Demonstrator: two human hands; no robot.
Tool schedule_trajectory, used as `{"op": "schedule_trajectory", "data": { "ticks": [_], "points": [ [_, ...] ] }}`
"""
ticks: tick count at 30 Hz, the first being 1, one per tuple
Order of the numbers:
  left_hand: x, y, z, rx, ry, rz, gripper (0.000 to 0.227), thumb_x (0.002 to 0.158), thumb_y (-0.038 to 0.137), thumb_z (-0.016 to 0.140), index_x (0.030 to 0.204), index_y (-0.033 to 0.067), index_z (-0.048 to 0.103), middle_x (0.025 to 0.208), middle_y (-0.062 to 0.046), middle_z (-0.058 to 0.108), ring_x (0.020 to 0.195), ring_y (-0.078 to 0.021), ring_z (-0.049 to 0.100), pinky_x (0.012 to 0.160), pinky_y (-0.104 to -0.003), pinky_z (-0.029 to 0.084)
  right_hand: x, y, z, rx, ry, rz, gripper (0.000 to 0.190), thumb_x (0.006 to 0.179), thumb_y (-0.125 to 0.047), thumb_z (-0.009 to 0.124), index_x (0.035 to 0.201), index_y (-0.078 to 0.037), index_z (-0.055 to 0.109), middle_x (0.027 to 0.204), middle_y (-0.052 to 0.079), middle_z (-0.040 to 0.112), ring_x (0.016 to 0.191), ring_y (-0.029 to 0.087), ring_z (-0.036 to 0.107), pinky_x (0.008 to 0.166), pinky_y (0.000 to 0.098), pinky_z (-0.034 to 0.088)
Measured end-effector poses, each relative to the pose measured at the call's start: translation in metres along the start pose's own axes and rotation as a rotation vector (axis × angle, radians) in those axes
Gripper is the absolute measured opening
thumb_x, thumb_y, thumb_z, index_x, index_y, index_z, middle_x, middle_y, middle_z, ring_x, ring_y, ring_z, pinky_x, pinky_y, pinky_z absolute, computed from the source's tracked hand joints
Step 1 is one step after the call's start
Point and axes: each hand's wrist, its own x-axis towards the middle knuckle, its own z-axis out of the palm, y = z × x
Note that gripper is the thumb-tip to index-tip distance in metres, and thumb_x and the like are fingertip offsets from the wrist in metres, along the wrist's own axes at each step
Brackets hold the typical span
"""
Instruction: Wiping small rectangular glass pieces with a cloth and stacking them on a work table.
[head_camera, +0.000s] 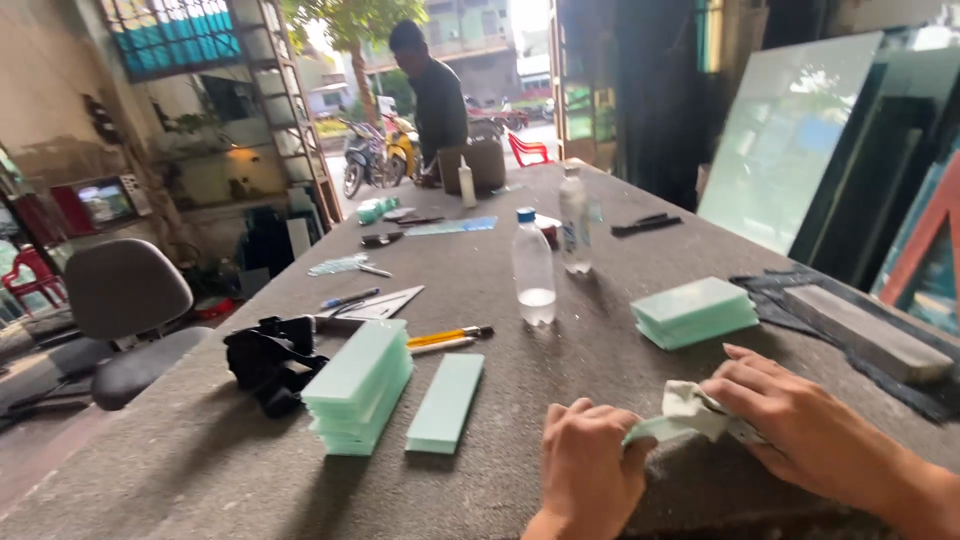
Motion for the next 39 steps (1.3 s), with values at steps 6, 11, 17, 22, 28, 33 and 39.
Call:
{"op": "schedule_trajectory", "data": {
  "ticks": [6, 11, 17, 22, 28, 33, 39],
  "points": [
    [-0.001, 0.005, -0.001, 0.168, 0.178, 0.296, 0.021, 0.082, 0.004, 0.082, 0.102, 0.0085, 0.085, 0.095, -0.012, 0.081, 0.085, -0.0310, 0.070, 0.078, -0.050, 0.053, -0.021, 0.042, 0.015, 0.006, -0.003, 0.193, 0.054, 0.079, -0.009, 0.086, 0.129, -0.028, 0.080, 0.124, -0.009, 0.086, 0.122, 0.019, 0.074, 0.106, 0.0367, 0.062],
    [-0.017, 0.005, -0.031, 0.115, 0.034, 0.323, 0.037, 0.094, 0.053, 0.084, 0.085, 0.0174, 0.082, 0.081, -0.005, 0.075, 0.092, -0.0351, 0.063, 0.074, -0.051, 0.048, -0.036, 0.049, -0.029, 0.158, 0.219, 0.559, 0.060, 0.080, -0.033, 0.091, 0.136, -0.016, 0.079, 0.124, 0.000, 0.086, 0.109, 0.016, 0.080, 0.095, 0.0364, 0.058],
    [-0.040, 0.013, -0.055, -0.009, -0.053, 0.284, 0.066, 0.109, 0.064, 0.059, 0.112, 0.0026, 0.083, 0.123, -0.021, 0.081, 0.132, -0.0453, 0.064, 0.106, -0.062, 0.048, -0.005, -0.044, -0.058, 0.412, 0.335, 0.811, 0.025, 0.100, -0.025, 0.078, 0.119, -0.010, 0.084, 0.089, 0.006, 0.086, 0.068, 0.020, 0.076, 0.059, 0.0328, 0.062],
    [-0.050, 0.014, -0.058, -0.029, 0.009, 0.386, 0.045, 0.104, 0.040, 0.067, 0.119, -0.0010, 0.077, 0.118, -0.018, 0.080, 0.127, -0.0415, 0.063, 0.103, -0.056, 0.050, 0.037, -0.107, -0.010, 0.467, -0.079, 0.507, 0.022, 0.101, -0.020, 0.073, 0.119, -0.020, 0.085, 0.125, 0.003, 0.078, 0.100, 0.018, 0.078, 0.093, 0.0336, 0.066],
    [-0.045, 0.019, -0.067, -0.116, -0.082, 0.308, 0.042, 0.098, 0.041, 0.070, 0.111, 0.0021, 0.075, 0.116, -0.017, 0.077, 0.109, -0.0363, 0.063, 0.088, -0.052, 0.047, 0.042, -0.029, 0.020, 0.113, -0.230, 0.627, 0.023, 0.098, -0.041, 0.061, 0.114, -0.026, 0.069, 0.116, 0.004, 0.064, 0.112, 0.023, 0.053, 0.100, 0.0445, 0.039],
    [-0.047, 0.008, -0.054, -0.079, -0.075, 0.346, 0.046, 0.094, 0.040, 0.073, 0.119, 0.0028, 0.080, 0.124, -0.016, 0.076, 0.112, -0.0400, 0.065, 0.094, -0.056, 0.049, 0.069, -0.089, 0.009, 0.179, -0.252, 0.579, 0.062, 0.103, -0.068, 0.018, 0.099, -0.024, 0.062, 0.100, -0.002, 0.063, 0.096, 0.017, 0.055, 0.093, 0.0365, 0.047],
    [-0.047, 0.015, -0.061, -0.114, -0.098, 0.332, 0.045, 0.094, 0.034, 0.073, 0.120, -0.0018, 0.079, 0.116, -0.016, 0.076, 0.105, -0.0374, 0.061, 0.085, -0.053, 0.050, 0.074, -0.051, 0.020, 0.142, -0.238, 0.713, 0.025, 0.115, -0.044, 0.052, 0.120, -0.021, 0.061, 0.114, 0.007, 0.066, 0.112, 0.025, 0.061, 0.099, 0.0448, 0.053]
  ]
}}
